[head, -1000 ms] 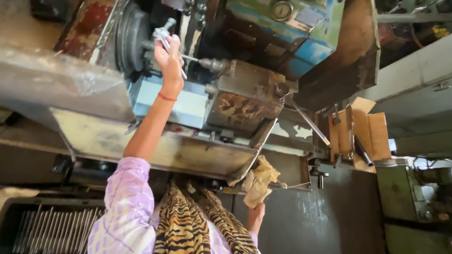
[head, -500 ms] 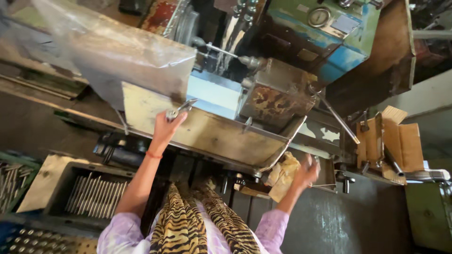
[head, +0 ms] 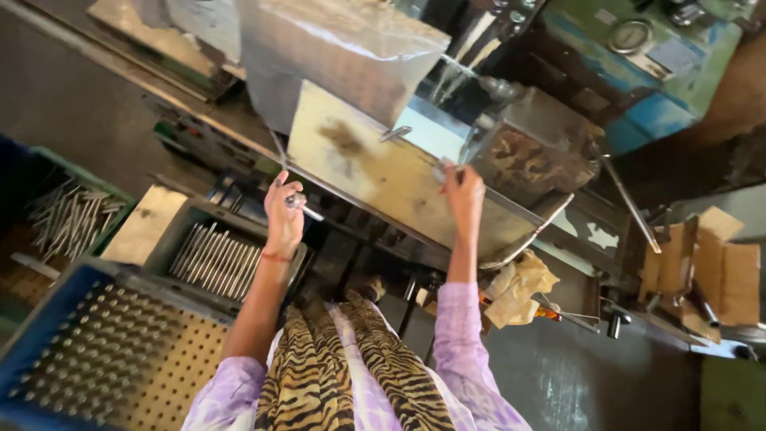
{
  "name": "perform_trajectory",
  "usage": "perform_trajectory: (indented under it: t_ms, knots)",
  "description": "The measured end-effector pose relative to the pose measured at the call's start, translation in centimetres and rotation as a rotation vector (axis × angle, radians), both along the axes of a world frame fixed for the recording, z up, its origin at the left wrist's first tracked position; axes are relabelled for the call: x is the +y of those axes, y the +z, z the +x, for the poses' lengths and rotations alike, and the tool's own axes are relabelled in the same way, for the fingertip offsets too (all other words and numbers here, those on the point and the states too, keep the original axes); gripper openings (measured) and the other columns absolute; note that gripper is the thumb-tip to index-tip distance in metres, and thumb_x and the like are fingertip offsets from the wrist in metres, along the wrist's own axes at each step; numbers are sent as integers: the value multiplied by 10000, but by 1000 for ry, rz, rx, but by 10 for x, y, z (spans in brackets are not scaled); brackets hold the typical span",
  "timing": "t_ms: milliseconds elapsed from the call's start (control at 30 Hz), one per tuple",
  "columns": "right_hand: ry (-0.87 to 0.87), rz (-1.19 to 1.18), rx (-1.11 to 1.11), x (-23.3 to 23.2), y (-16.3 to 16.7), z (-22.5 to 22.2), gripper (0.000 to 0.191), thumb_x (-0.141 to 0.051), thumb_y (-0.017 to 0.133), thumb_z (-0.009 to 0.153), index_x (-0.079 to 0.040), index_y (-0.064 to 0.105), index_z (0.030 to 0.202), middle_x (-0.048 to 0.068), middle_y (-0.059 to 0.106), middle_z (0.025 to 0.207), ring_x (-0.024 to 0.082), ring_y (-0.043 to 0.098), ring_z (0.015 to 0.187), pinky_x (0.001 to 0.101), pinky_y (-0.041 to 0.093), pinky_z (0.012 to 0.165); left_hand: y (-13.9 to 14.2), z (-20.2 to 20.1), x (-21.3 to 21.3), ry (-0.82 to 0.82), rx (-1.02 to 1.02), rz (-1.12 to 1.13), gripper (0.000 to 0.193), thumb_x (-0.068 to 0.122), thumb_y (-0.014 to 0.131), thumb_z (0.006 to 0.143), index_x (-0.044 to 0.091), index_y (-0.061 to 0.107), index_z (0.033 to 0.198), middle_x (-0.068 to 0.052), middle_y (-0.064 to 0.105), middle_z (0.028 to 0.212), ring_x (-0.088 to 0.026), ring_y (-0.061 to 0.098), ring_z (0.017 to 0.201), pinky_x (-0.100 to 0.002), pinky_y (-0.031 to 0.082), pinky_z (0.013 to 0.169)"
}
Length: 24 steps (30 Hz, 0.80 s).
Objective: The person repeatedly picks up metal rods from a tray, inserts them into a grinding machine, and operates a lever to grind the ends. After each cycle, the person removes the rod and places it into a separate tray. The process is repeated for multiple rods.
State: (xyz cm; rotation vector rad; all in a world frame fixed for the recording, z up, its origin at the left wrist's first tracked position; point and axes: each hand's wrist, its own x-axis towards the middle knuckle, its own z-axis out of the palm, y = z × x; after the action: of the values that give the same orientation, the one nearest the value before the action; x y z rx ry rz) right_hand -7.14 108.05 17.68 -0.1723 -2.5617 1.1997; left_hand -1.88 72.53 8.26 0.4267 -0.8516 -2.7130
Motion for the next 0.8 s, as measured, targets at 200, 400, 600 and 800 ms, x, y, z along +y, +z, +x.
perform_trajectory:
  t_ms: [200,400,600,800]
  knots:
    - [382,-37,-235,-156,-39,87,254,-282,648,993,-33,696,991,111,687,600,224,683,540,373,513,528,19,24,8,23,26,114,274,75,590,939,-11,607,1199,6,474,658,-101,424,542,-275,367,511]
    - [303,78,211,-216,-37,135,266,-270,666,1022,-35,636,902,139,661,648,347,658,590,406,493,522,28,64,13,-70,159,108,183,37,543,953,-12,620,1112,26,412,597,-85,357,476,-265,310,474]
    - [342,-264,-61,-218,-37,158,300,-264,622,1052,-20,628,879,85,608,551,197,614,479,340,473,480,16,85,5,-143,232,46,166,1,557,933,-14,626,1084,42,393,591,-69,306,457,-265,261,465]
    - [369,-263,182,-213,-56,186,295,-263,570,1068,-6,642,943,51,606,571,132,610,489,286,474,483,27,88,-3,-156,26,454,34,105,599,949,115,566,950,83,382,571,-86,257,420,-281,277,478]
